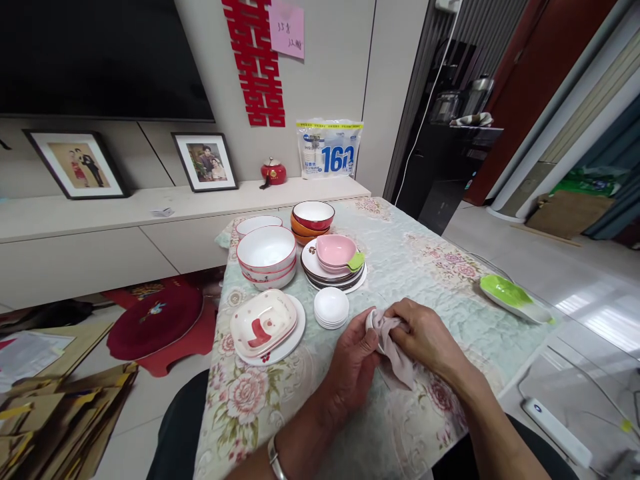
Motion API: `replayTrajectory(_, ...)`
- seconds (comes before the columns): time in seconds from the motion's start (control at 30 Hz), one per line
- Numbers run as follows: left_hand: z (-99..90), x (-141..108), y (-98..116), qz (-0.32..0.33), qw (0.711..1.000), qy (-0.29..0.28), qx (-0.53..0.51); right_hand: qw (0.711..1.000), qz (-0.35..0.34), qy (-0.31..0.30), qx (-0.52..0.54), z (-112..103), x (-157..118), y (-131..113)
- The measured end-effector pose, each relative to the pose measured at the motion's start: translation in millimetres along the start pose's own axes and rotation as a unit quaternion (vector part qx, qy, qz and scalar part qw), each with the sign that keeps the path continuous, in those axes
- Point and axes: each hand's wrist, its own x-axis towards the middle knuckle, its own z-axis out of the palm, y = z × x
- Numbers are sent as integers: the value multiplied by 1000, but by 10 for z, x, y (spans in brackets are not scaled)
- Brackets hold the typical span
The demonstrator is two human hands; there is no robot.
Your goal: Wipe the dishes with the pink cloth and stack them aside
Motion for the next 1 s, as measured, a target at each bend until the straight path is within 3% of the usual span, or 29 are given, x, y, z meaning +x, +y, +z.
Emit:
replayTrajectory(0.07, 10, -5, 8, -11, 1000, -12, 10, 999, 3, 47, 3, 1, 5, -34)
replayTrajectory(0.13, 21, -13, 10, -29, 999, -18, 15, 996, -43, 65, 45, -4, 2, -59)
replayTrajectory(0.27, 30, -19, -9, -48, 999, -14, 11, 984, -155, 3, 92, 18, -15, -83)
replayTrajectory(0.47, 31, -19, -13, -34, 998, -47, 18, 987, -138, -9, 82, 25, 11, -54)
replayTrajectory(0.63, 64, -34, 14, -14, 998, -37, 48, 989, -129, -6, 77, -9, 40, 19)
replayTrajectory(0.8, 17, -24, -31, 21, 974, 26, 223, 989, -133, 45, -39, 15, 16, 5)
replayTrajectory(0.9, -48, -18, -84, 37, 937, 64, 341, 983, -163, 37, -74, 53, -7, -50)
replayTrajectory(1.0, -84, -20, -110, 24, 921, 92, 379, 981, -175, 31, -74, 96, -16, -113)
